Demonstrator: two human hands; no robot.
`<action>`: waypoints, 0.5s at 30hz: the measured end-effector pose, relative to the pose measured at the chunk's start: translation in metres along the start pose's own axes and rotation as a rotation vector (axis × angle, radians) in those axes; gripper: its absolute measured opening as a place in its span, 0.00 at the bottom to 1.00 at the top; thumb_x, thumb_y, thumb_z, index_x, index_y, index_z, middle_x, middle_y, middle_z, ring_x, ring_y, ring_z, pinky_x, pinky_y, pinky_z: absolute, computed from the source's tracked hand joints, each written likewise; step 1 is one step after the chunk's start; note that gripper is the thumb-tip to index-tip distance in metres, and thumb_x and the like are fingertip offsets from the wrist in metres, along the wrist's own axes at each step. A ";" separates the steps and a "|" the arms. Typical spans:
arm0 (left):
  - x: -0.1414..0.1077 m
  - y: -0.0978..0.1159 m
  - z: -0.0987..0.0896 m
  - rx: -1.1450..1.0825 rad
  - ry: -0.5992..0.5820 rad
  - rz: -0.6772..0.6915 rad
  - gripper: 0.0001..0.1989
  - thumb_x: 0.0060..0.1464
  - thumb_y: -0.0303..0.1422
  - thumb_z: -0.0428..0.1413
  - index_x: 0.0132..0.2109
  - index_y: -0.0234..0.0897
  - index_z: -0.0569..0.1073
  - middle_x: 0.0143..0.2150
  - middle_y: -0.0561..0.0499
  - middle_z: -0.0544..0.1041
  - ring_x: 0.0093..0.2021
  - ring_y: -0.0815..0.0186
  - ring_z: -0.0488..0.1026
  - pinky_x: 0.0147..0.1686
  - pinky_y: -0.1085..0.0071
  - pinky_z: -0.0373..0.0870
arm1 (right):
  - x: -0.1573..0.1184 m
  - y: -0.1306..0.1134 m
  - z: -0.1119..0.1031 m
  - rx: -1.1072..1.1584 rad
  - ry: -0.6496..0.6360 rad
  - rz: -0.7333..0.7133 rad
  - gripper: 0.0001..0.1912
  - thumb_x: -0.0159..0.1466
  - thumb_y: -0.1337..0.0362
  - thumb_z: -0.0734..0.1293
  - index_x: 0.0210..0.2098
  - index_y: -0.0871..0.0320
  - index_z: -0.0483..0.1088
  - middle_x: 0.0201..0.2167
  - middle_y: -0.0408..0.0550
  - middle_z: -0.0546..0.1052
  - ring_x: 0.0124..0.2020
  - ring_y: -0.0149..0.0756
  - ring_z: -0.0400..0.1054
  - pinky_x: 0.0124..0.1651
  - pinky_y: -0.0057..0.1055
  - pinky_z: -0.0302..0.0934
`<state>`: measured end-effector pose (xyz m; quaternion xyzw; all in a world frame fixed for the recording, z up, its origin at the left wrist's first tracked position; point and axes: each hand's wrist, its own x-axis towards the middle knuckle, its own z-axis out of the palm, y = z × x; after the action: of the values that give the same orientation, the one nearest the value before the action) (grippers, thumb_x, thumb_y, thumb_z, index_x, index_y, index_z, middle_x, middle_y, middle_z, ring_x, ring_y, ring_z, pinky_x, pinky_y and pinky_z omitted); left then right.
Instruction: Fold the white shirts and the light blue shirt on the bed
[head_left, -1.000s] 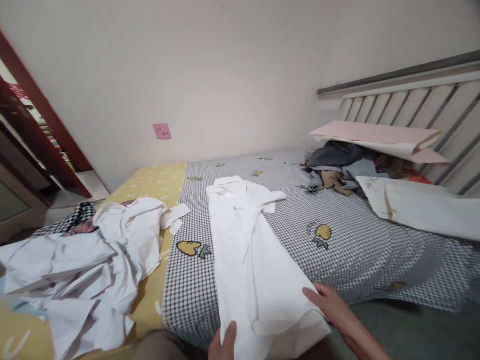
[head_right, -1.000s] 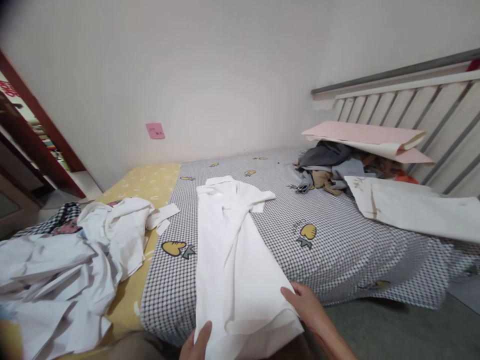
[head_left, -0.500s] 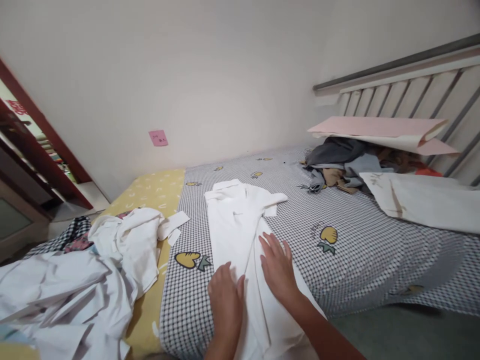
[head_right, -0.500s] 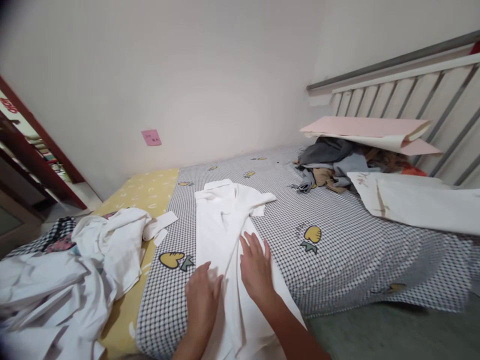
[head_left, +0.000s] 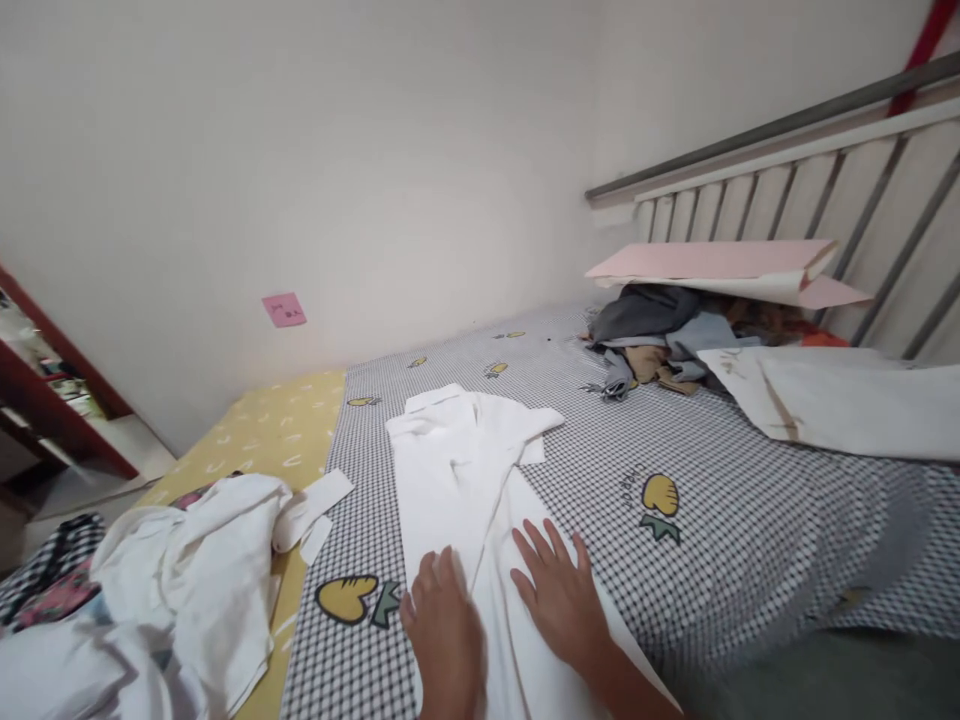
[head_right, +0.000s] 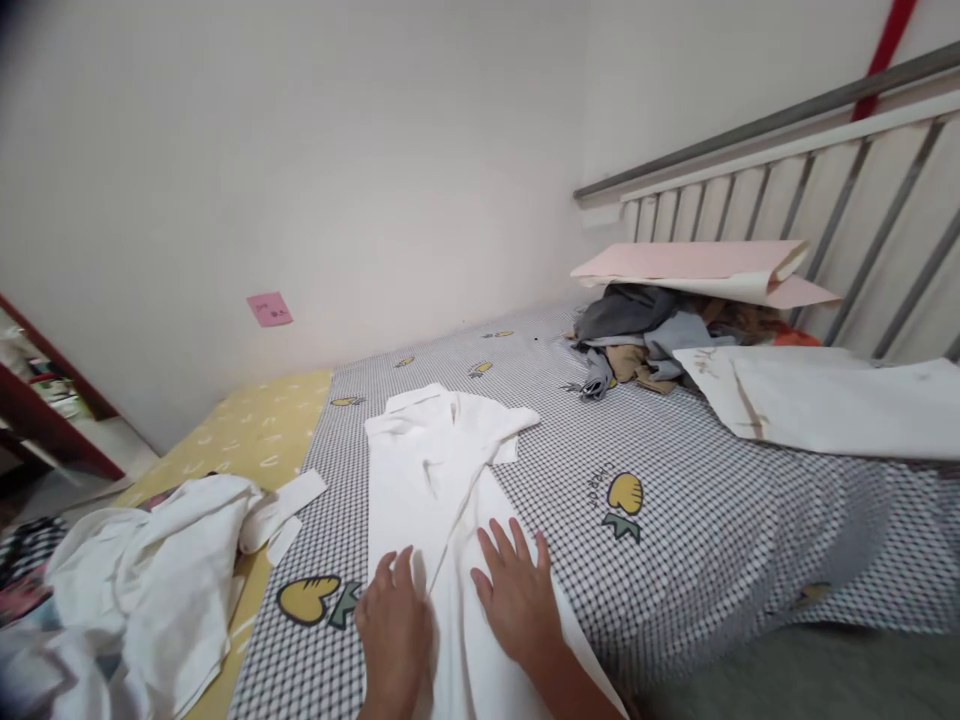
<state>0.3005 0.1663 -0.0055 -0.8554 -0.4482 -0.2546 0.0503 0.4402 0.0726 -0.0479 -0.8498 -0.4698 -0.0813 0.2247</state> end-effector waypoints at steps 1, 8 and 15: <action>0.004 0.000 0.000 0.026 0.067 0.023 0.26 0.57 0.18 0.44 0.60 0.36 0.70 0.63 0.35 0.70 0.60 0.51 0.69 0.57 0.46 0.62 | 0.001 0.000 0.001 -0.003 -0.006 0.004 0.26 0.71 0.53 0.56 0.68 0.44 0.59 0.70 0.44 0.60 0.72 0.54 0.47 0.70 0.63 0.34; 0.023 -0.027 0.005 -0.060 -0.021 0.840 0.30 0.63 0.30 0.50 0.69 0.54 0.57 0.66 0.53 0.70 0.68 0.60 0.62 0.70 0.54 0.46 | 0.001 0.005 0.009 -0.032 -0.020 0.002 0.27 0.70 0.56 0.57 0.68 0.44 0.59 0.70 0.45 0.61 0.70 0.55 0.50 0.69 0.62 0.39; 0.023 -0.060 0.024 0.053 0.088 0.860 0.31 0.65 0.38 0.49 0.71 0.47 0.51 0.69 0.56 0.65 0.69 0.62 0.60 0.68 0.61 0.48 | 0.069 0.014 0.008 -0.063 -0.117 0.104 0.26 0.70 0.57 0.57 0.67 0.45 0.61 0.70 0.45 0.60 0.71 0.57 0.46 0.68 0.65 0.37</action>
<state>0.2733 0.2266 -0.0239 -0.9510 -0.0546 -0.2353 0.1928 0.4894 0.1224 -0.0348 -0.8829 -0.4347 -0.0345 0.1741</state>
